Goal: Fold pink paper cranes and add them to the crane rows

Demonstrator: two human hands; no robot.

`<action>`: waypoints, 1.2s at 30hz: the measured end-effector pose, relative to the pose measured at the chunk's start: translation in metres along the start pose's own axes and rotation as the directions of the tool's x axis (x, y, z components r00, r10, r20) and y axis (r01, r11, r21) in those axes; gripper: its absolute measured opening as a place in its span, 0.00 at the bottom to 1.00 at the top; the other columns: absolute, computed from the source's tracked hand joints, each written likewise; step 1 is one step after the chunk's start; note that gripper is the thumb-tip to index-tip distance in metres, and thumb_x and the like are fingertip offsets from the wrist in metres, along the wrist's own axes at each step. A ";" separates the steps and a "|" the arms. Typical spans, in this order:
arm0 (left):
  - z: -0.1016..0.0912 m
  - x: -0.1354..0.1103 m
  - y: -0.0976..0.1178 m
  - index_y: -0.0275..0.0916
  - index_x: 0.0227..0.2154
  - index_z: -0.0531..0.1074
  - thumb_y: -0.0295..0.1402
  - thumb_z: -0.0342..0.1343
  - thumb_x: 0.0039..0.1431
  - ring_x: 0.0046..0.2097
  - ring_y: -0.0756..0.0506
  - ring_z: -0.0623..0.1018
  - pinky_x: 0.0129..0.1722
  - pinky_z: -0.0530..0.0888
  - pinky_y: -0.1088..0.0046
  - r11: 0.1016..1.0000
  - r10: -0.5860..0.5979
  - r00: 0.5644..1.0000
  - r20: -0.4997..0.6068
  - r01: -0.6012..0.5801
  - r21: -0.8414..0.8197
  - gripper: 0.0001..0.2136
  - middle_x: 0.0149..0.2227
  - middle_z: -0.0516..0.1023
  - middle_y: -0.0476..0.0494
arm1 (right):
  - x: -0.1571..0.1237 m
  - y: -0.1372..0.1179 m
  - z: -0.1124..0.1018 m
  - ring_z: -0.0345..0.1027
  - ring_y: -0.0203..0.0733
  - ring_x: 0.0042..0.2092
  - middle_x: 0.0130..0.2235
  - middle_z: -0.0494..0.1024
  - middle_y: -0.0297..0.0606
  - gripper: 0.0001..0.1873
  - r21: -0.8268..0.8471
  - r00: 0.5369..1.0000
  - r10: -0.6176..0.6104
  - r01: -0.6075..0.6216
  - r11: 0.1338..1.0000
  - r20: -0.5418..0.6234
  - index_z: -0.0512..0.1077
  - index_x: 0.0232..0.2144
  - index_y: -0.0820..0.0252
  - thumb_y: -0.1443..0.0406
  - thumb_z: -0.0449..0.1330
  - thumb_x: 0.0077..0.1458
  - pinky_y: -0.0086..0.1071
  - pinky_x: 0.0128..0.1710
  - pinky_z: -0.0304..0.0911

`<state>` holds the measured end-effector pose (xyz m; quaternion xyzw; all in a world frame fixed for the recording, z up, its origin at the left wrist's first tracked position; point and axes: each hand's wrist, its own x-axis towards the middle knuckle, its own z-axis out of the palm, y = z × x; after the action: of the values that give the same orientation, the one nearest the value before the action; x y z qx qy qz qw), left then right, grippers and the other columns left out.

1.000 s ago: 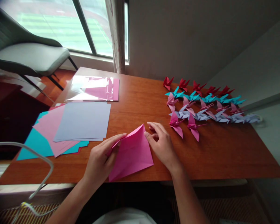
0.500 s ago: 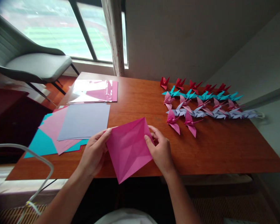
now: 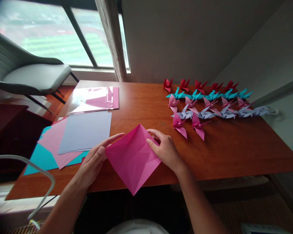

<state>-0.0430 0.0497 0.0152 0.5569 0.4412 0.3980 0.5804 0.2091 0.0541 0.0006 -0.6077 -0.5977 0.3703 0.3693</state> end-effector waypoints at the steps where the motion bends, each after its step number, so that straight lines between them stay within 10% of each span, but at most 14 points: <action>1: -0.001 -0.001 0.000 0.42 0.60 0.72 0.53 0.49 0.67 0.52 0.35 0.80 0.47 0.76 0.65 0.998 -0.013 0.999 0.048 0.016 -0.054 0.27 0.56 0.79 0.36 | 0.001 0.002 0.000 0.79 0.46 0.45 0.46 0.84 0.40 0.18 0.007 1.000 -0.001 0.001 1.000 0.003 0.76 0.50 0.57 0.62 0.62 0.57 0.40 0.48 0.73; 4: -0.002 -0.002 0.000 0.43 0.62 0.69 0.51 0.53 0.65 0.53 0.35 0.79 0.46 0.76 0.65 0.984 -0.063 0.986 0.157 0.088 -0.157 0.28 0.58 0.77 0.37 | 0.002 0.008 -0.001 0.78 0.46 0.45 0.46 0.83 0.40 0.18 0.032 1.000 0.002 -0.002 0.999 0.011 0.76 0.50 0.57 0.61 0.63 0.57 0.40 0.48 0.72; 18: 0.001 0.000 -0.005 0.42 0.59 0.72 0.41 0.58 0.65 0.55 0.38 0.77 0.49 0.75 0.69 0.985 -0.115 0.993 0.017 0.116 -0.131 0.22 0.60 0.76 0.39 | -0.003 0.015 0.002 0.78 0.47 0.45 0.46 0.83 0.40 0.18 0.110 1.000 0.002 0.002 0.994 -0.029 0.76 0.49 0.56 0.58 0.63 0.57 0.40 0.47 0.73; 28: 0.003 0.002 -0.010 0.40 0.56 0.76 0.41 0.59 0.63 0.30 0.50 0.74 0.32 0.71 0.78 0.951 -0.134 0.988 -0.077 0.107 -0.289 0.20 0.29 0.78 0.47 | -0.006 0.015 0.002 0.78 0.45 0.43 0.42 0.82 0.39 0.20 0.299 0.995 0.090 -0.071 0.952 -0.049 0.75 0.49 0.57 0.57 0.66 0.55 0.39 0.47 0.74; 36: 0.007 0.002 -0.006 0.42 0.61 0.70 0.40 0.61 0.61 0.31 0.50 0.73 0.35 0.72 0.76 0.940 -0.171 0.970 -0.172 0.109 -0.323 0.26 0.29 0.74 0.50 | -0.006 0.015 -0.002 0.76 0.43 0.43 0.42 0.82 0.37 0.19 0.322 0.992 0.127 -0.121 0.939 -0.001 0.76 0.49 0.55 0.59 0.67 0.55 0.36 0.47 0.71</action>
<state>-0.0361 0.0491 0.0085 0.3833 0.4669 0.4732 0.6412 0.2173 0.0480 -0.0119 -0.5797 -0.4859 0.4787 0.4457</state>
